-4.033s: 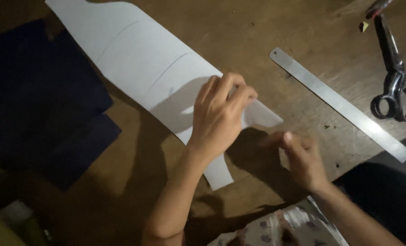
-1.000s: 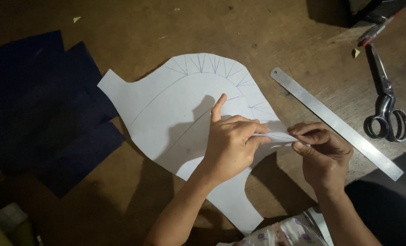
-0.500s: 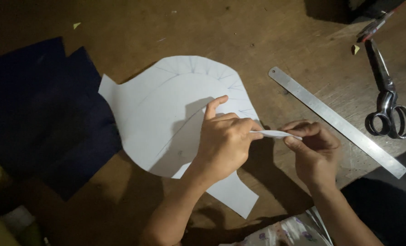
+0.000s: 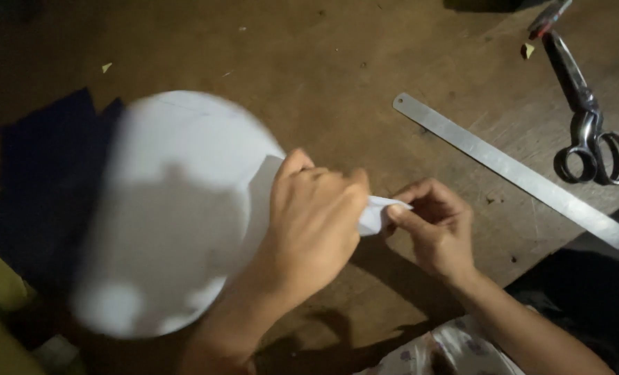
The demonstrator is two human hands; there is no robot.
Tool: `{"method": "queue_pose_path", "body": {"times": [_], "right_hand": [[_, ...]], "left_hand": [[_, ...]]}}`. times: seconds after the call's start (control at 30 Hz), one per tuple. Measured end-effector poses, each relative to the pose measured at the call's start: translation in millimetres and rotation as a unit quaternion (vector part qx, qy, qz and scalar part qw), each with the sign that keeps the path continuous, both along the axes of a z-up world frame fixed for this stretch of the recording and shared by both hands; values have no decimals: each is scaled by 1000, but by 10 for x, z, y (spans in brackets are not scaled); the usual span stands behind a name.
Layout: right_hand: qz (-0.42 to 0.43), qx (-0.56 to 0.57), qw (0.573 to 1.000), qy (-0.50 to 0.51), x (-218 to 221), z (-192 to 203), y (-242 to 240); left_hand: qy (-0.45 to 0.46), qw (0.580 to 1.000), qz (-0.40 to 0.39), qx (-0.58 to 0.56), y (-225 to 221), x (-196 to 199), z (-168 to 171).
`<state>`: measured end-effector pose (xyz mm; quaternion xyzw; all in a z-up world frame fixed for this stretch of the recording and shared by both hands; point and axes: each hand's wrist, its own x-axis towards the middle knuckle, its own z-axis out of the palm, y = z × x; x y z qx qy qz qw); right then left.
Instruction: Folding and creasing a paper pattern to create pleats along a curved edge
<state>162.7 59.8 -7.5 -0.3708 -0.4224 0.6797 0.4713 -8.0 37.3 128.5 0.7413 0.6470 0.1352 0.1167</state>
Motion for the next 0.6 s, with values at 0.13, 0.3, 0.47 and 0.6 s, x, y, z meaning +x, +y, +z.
{"method": "queue_pose_path", "body": {"times": [0.13,0.3,0.47,0.6], "right_hand": [[-2,-121,990,-70,-117,-67,5],[37,-17,943,-330,157,-474,155],[108,108,811,-564,218,-391,103],[102,225,728,-639,319,-464,-36]], "left_hand": [[142,983,-62,-102,517,78,-319],[134,975,-25,-177,766,187,-1392],[95,984,21,-149,493,247,-1292],[33,997,61,13,308,239,-1402]]}}
